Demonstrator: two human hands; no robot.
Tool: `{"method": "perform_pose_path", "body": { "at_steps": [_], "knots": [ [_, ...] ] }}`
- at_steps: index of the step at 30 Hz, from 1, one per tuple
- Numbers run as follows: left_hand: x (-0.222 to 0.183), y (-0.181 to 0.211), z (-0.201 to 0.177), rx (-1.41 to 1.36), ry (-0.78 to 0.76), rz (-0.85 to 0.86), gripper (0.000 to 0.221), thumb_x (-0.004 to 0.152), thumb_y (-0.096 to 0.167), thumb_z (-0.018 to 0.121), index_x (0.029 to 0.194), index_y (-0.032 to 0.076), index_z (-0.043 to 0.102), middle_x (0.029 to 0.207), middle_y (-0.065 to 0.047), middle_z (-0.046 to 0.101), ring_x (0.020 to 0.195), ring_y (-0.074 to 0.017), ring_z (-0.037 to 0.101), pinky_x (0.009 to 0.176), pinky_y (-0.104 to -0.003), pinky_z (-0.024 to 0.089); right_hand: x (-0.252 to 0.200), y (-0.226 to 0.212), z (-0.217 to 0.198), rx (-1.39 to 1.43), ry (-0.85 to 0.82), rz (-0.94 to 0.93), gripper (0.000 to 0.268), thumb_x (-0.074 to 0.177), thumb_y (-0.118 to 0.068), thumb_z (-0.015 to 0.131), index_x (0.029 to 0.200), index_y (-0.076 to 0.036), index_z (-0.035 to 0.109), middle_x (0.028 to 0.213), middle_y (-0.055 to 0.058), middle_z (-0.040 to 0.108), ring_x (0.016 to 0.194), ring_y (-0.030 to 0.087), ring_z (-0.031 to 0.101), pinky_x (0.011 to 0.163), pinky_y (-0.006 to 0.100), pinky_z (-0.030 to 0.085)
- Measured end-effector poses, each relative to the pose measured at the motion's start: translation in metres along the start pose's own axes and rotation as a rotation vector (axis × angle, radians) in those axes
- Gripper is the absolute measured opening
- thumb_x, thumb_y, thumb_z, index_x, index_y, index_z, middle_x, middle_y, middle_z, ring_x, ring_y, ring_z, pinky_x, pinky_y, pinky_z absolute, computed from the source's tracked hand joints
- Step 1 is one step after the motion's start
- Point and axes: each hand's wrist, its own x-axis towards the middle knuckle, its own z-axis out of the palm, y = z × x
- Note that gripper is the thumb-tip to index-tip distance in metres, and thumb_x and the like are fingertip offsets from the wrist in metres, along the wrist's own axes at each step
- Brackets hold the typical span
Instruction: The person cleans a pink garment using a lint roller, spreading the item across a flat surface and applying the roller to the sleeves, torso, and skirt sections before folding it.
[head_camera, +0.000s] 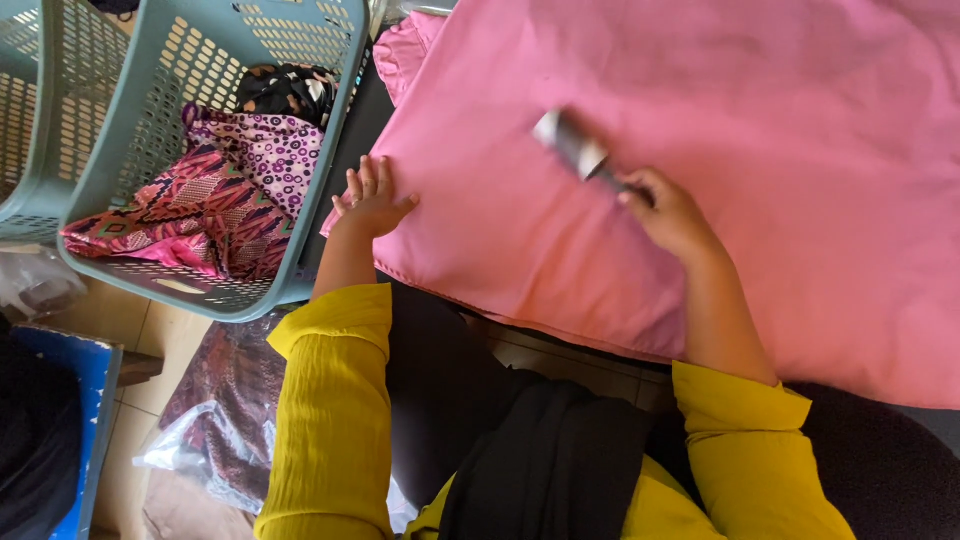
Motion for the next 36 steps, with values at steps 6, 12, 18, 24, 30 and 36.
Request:
{"method": "perform_pose_path", "body": {
  "at_steps": [6,12,18,24,30,36],
  "knots": [
    [0.002,-0.002,0.0,-0.03,-0.01,-0.006,0.094,0.098,0.076,0.028,0.166,0.028,-0.016,0.171,-0.004,-0.024,0.158,-0.0336,-0.02,0.123,-0.071,-0.002,-0.027,-0.041,0.022,0.188,-0.868,-0.052,0.03,0.088,-0.021,0.079,0.116,-0.013,0.082,0.115,0.006,0.08,0.107,0.02,0.07,0.104,0.04,0.052],
    [-0.008,-0.002,-0.003,-0.068,0.004,0.015,0.094,0.099,0.075,0.031,0.166,0.028,-0.015,0.172,-0.004,-0.023,0.158,-0.0335,-0.019,0.123,-0.069,-0.003,0.004,-0.002,0.009,0.358,-0.233,-0.027,0.034,0.107,-0.023,0.063,0.137,-0.007,0.065,0.105,0.012,0.071,0.098,0.02,0.066,0.092,0.038,0.054],
    [0.001,-0.003,-0.001,-0.033,-0.007,0.004,0.095,0.099,0.076,0.03,0.166,0.027,-0.017,0.171,-0.006,-0.024,0.157,-0.0351,-0.02,0.123,-0.071,-0.003,-0.005,-0.036,0.024,0.176,-0.443,-0.08,0.031,0.096,-0.022,0.071,0.125,-0.011,0.071,0.115,0.015,0.073,0.113,0.03,0.069,0.102,0.044,0.052],
    [-0.013,-0.001,-0.012,-0.037,-0.048,0.036,0.095,0.1,0.078,0.027,0.165,0.028,-0.02,0.169,-0.006,-0.028,0.156,-0.0351,-0.021,0.123,-0.071,0.0,-0.019,-0.046,0.024,0.163,-0.717,-0.099,0.034,0.093,-0.023,0.072,0.123,-0.007,0.075,0.119,0.019,0.076,0.116,0.031,0.068,0.105,0.046,0.05],
    [0.001,-0.004,0.002,-0.054,-0.004,0.006,0.096,0.099,0.078,0.029,0.166,0.029,-0.018,0.171,-0.003,-0.025,0.157,-0.0331,-0.021,0.122,-0.07,-0.005,0.009,-0.007,0.039,0.165,-0.032,-0.011,0.028,0.105,-0.022,0.067,0.132,-0.017,0.065,0.107,0.007,0.073,0.096,0.019,0.073,0.083,0.033,0.057],
    [-0.045,0.02,-0.037,-0.164,-0.119,-0.01,0.091,0.103,0.063,0.036,0.162,0.029,-0.024,0.167,0.001,-0.035,0.155,-0.029,-0.03,0.124,-0.064,-0.011,-0.014,-0.058,0.039,0.051,-0.969,-0.094,0.036,0.097,-0.03,0.063,0.13,-0.017,0.071,0.126,-0.004,0.074,0.112,0.009,0.065,0.099,0.024,0.046]
  ]
}}
